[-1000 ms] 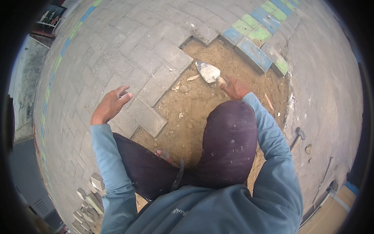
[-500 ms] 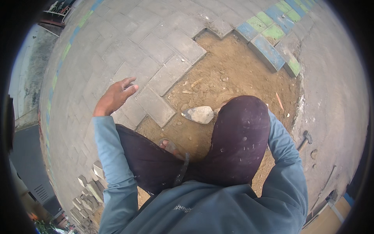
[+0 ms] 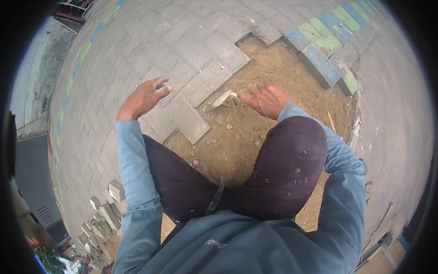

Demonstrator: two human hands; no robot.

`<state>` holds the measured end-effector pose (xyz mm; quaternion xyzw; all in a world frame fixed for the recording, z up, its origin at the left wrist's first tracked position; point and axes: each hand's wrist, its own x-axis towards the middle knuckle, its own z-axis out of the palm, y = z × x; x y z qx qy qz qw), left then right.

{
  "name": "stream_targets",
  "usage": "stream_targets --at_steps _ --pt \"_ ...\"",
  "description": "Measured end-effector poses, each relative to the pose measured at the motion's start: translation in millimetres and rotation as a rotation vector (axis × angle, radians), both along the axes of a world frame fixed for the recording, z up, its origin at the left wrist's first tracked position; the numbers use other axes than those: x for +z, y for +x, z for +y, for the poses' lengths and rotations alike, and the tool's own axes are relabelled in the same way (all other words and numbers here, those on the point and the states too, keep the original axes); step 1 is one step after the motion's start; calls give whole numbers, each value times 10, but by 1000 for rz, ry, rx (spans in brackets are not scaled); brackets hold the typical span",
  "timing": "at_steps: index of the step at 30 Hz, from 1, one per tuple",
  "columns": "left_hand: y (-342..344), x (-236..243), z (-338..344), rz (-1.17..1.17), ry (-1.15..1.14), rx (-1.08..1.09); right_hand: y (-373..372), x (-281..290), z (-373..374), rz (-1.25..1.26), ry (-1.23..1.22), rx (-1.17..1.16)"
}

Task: The person kneels on a partially paved outdoor area and places rectangular paving stones into an excavated section. They use a trowel to spread sand or mortar, then tap each stone into place with a hammer. The person continues laying stones in a pattern, adjusting their position and leveling the surface.

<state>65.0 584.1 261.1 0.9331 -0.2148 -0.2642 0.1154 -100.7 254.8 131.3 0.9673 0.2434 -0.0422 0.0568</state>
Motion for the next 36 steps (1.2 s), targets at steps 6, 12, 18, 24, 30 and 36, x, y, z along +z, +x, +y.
stream_targets --at_steps 6,12,18,24,30,36 --pt "-109 79 70 17 -23 27 459 -17 -39 -36 -350 15" --pt "-21 127 265 35 11 102 462 416 -753 -40 -273 -100" --pt "-132 172 -7 30 -5 63 579 126 -511 17 -280 -104" --pt "-91 209 165 54 -51 113 -64 -270 -636 70 34 -257" --pt "-71 17 24 34 -19 28 -537 -739 69 141 244 -169" --pt "-58 125 -49 63 -29 71 -363 -620 -489 116 261 -490"
